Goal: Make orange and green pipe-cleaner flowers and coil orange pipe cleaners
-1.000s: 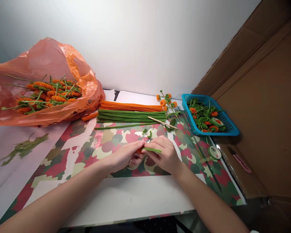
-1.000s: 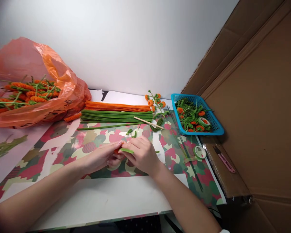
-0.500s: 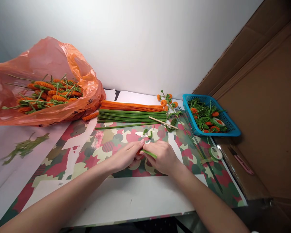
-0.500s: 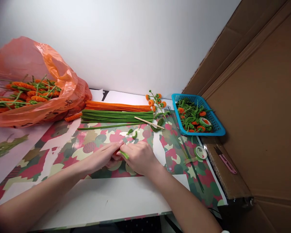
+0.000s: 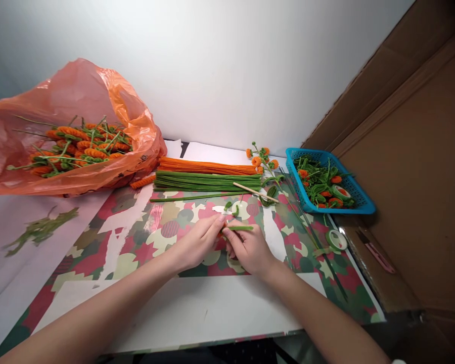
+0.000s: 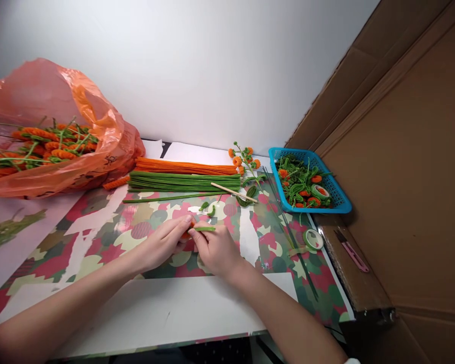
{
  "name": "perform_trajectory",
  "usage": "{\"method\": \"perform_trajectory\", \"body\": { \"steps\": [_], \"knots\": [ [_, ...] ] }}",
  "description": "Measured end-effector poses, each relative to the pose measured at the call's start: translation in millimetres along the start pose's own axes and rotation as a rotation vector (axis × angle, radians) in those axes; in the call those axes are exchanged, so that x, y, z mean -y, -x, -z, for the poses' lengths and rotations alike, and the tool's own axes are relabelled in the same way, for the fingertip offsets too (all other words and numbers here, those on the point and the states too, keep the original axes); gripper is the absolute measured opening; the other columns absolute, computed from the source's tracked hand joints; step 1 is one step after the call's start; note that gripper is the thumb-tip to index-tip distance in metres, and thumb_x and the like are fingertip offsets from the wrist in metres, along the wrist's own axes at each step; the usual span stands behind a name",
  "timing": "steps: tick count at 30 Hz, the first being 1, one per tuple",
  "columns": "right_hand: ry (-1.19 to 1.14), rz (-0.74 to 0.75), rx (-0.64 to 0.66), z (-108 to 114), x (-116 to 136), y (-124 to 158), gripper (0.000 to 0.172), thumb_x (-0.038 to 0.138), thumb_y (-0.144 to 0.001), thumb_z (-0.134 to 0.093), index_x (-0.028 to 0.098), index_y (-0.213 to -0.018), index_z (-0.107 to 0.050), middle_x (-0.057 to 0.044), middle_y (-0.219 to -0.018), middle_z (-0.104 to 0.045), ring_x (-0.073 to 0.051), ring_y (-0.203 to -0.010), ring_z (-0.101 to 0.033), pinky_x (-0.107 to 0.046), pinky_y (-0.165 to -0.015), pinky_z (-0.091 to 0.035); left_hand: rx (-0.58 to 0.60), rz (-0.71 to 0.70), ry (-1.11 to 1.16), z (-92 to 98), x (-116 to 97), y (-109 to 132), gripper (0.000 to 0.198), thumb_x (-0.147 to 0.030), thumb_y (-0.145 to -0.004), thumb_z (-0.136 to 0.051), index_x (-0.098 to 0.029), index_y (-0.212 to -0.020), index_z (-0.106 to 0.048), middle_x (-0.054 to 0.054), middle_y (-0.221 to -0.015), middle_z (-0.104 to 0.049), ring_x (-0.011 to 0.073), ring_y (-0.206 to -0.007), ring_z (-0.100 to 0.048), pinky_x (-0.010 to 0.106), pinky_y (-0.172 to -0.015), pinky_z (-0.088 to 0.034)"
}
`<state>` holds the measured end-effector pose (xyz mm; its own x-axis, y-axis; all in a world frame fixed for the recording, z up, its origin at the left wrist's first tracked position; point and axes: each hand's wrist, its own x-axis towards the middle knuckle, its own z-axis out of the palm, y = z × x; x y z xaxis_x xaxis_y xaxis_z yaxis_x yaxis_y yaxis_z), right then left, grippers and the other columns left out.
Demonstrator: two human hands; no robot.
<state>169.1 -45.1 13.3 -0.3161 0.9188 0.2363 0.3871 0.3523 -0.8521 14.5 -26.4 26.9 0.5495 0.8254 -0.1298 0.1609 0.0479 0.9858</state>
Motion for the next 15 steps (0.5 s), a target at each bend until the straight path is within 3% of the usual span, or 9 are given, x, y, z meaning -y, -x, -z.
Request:
{"method": "perform_trajectory", "body": {
  "steps": [5, 8, 15],
  "knots": [
    [-0.024, -0.024, -0.044, 4.0, -0.3, -0.7, 0.038, 0.024, -0.094, -0.043, 0.019, -0.056, -0.047, 0.003, -0.051, -0.05, -0.009, -0.045, -0.048, -0.021, -0.051, -0.041, 0.043, -0.013, -0.064, 7.5, -2.2, 3.3, 0.033, -0.042, -0.096, -0.032, -0.019, -0.09, -0.055, 0.001, -0.084, -0.058, 0.015, -0.075, -0.053, 0.026, -0.068, -0.045],
    [-0.044, -0.077, -0.036, 6.8, -3.2, 0.4, 0.039, 0.028, -0.094, -0.043, 0.019, -0.056, -0.047, 0.003, -0.052, -0.05, -0.008, -0.042, -0.051, -0.021, -0.047, -0.041, 0.054, -0.058, -0.161, 12.9, -2.5, 2.8, 0.026, -0.036, -0.094, -0.04, -0.019, -0.104, -0.058, 0.003, -0.095, -0.062, 0.0185, -0.09, -0.056, 0.029, -0.081, -0.046],
    [-0.293, -0.244, -0.032, 3.7, -6.5, 1.6, 0.046, 0.045, -0.093, -0.045, 0.017, -0.059, -0.054, 0.002, -0.054, -0.054, -0.007, -0.037, -0.05, -0.02, -0.042, -0.041, 0.022, -0.252, -0.378, 12.4, 2.4, -3.3, 0.026, -0.024, -0.095, -0.039, -0.019, -0.106, -0.062, 0.002, -0.082, -0.068, 0.0155, -0.075, -0.061, 0.025, -0.071, -0.047]
  ]
}}
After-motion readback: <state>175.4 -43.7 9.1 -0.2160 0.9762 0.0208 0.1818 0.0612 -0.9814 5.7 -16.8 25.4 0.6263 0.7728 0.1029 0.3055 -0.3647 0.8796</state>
